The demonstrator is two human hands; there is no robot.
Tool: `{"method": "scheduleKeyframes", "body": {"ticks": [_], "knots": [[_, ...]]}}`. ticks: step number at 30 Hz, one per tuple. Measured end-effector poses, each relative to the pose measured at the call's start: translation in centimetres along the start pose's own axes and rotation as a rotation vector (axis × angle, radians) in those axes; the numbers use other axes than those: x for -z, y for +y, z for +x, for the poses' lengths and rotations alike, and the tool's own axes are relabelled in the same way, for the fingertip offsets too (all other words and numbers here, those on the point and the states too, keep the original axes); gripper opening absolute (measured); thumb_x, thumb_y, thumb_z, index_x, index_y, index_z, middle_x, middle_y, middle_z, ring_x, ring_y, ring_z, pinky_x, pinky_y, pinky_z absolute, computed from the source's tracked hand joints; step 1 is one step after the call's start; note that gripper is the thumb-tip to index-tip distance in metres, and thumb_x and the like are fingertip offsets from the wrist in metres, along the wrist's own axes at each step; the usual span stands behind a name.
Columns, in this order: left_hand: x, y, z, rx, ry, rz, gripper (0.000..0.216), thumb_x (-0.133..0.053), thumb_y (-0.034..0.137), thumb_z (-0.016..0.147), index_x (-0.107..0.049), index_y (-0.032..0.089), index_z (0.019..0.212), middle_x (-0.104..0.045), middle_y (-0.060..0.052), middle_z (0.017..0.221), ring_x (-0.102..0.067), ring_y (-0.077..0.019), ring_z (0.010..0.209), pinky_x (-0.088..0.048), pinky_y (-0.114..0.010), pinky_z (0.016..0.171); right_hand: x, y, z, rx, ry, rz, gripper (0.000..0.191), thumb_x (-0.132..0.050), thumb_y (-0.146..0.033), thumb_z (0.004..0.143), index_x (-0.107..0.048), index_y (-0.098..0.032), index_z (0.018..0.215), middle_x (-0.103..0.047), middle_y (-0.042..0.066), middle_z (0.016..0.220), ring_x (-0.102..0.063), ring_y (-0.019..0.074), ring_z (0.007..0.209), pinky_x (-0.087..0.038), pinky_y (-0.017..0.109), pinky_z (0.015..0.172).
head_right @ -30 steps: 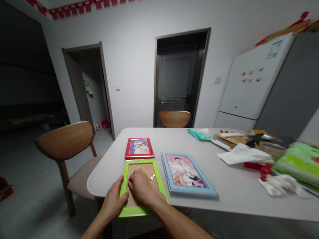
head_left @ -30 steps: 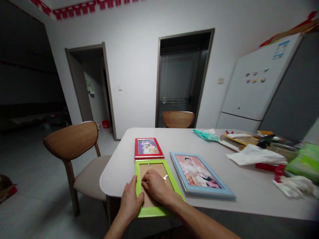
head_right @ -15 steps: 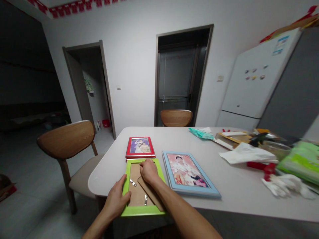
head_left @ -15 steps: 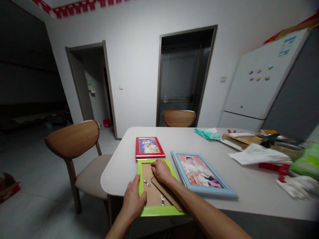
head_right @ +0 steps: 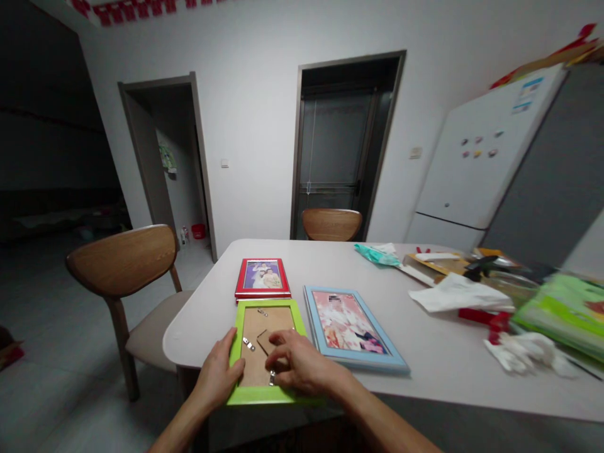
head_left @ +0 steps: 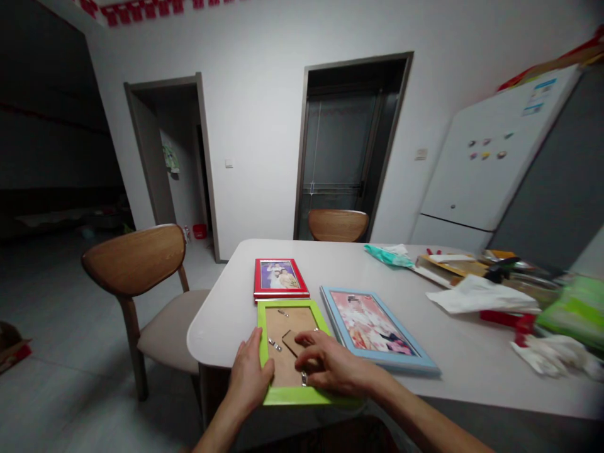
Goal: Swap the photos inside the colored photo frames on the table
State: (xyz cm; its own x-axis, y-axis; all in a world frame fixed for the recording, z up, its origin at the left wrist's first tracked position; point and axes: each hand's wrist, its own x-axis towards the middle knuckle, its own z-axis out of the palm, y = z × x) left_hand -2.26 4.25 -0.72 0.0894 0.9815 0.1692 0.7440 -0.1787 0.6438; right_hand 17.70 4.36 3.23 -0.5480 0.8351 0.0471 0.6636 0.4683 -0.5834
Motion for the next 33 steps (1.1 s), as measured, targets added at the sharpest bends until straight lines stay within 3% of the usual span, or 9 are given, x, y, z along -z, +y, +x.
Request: {"method": "scheduleKeyframes", "body": {"ticks": [8,13,21,26,30,33], "knots": [[-0.1,0.2,0.1,-0.001,-0.013,0.032,0.061,-0.042,0.020,0.066,-0.030,0.003,0.124,-0.040,-0.014,0.127,-0.035,-0.0210,0.117,-0.021,-0.030,0.099,-1.9,0.0,0.5,0.042,0.156,-0.028,0.011,-0.058,-0.025,0.065,-0.066,-0.021,0.071,-0.049,0.006,0.107,-0.043,0.0196,0.102,-0.030,0.032,0.090],[-0.4,0.0,0.2,0.002,-0.015,0.037,0.061,-0.042,0.021,0.067,-0.029,0.004,0.124,-0.039,-0.013,0.127,-0.034,-0.0198,0.118,-0.020,-0.029,0.100,-1.8,0.1,0.3,-0.030,0.256,-0.049,0.036,-0.055,-0.029,0.066,-0.057,-0.018,0.100,-0.048,0.009,0.108,-0.045,0.0190,0.099,-0.033,0.029,0.085],[-0.3,-0.2,0.4,0.020,-0.012,-0.034,0.061,-0.046,0.023,0.066,-0.031,0.007,0.123,-0.036,-0.012,0.130,-0.030,-0.0191,0.120,-0.017,-0.029,0.101,-1.7,-0.2,1.2,-0.154,0.301,-0.133,0.038,-0.050,-0.016,0.058,-0.059,-0.018,0.095,-0.056,0.006,0.090,-0.048,0.0182,0.087,-0.034,0.025,0.076],[0.3,0.9,0.7,-0.020,0.109,-0.263,0.048,-0.047,0.029,0.069,-0.044,0.009,0.112,-0.048,-0.013,0.119,-0.043,-0.0208,0.111,-0.030,-0.031,0.094,-0.7,-1.2,1.5,-0.131,0.327,-0.168,0.030,-0.050,-0.018,0.060,-0.062,-0.019,0.087,-0.058,0.006,0.084,-0.050,0.0182,0.081,-0.035,0.025,0.072],[1.3,2.1,1.1,0.036,0.089,-0.656,0.046,-0.047,0.026,0.070,-0.037,0.015,0.114,-0.064,-0.005,0.090,-0.060,-0.0164,0.078,-0.046,-0.027,0.070,-0.5,-2.9,2.4,-0.083,0.389,-0.128,0.029,-0.052,-0.023,0.063,-0.061,-0.019,0.091,-0.059,0.007,0.089,-0.050,0.0185,0.085,-0.037,0.026,0.075],[2.9,1.3,1.5,0.129,0.091,-0.877,0.047,-0.049,0.025,0.070,-0.033,0.015,0.113,-0.065,0.000,0.072,-0.061,-0.0135,0.060,-0.047,-0.023,0.056,-0.2,-2.9,2.8,-0.035,0.432,-0.049,0.035,-0.049,-0.030,0.070,-0.056,-0.018,0.101,-0.058,0.007,0.096,-0.051,0.0176,0.088,-0.037,0.027,0.078]]}}
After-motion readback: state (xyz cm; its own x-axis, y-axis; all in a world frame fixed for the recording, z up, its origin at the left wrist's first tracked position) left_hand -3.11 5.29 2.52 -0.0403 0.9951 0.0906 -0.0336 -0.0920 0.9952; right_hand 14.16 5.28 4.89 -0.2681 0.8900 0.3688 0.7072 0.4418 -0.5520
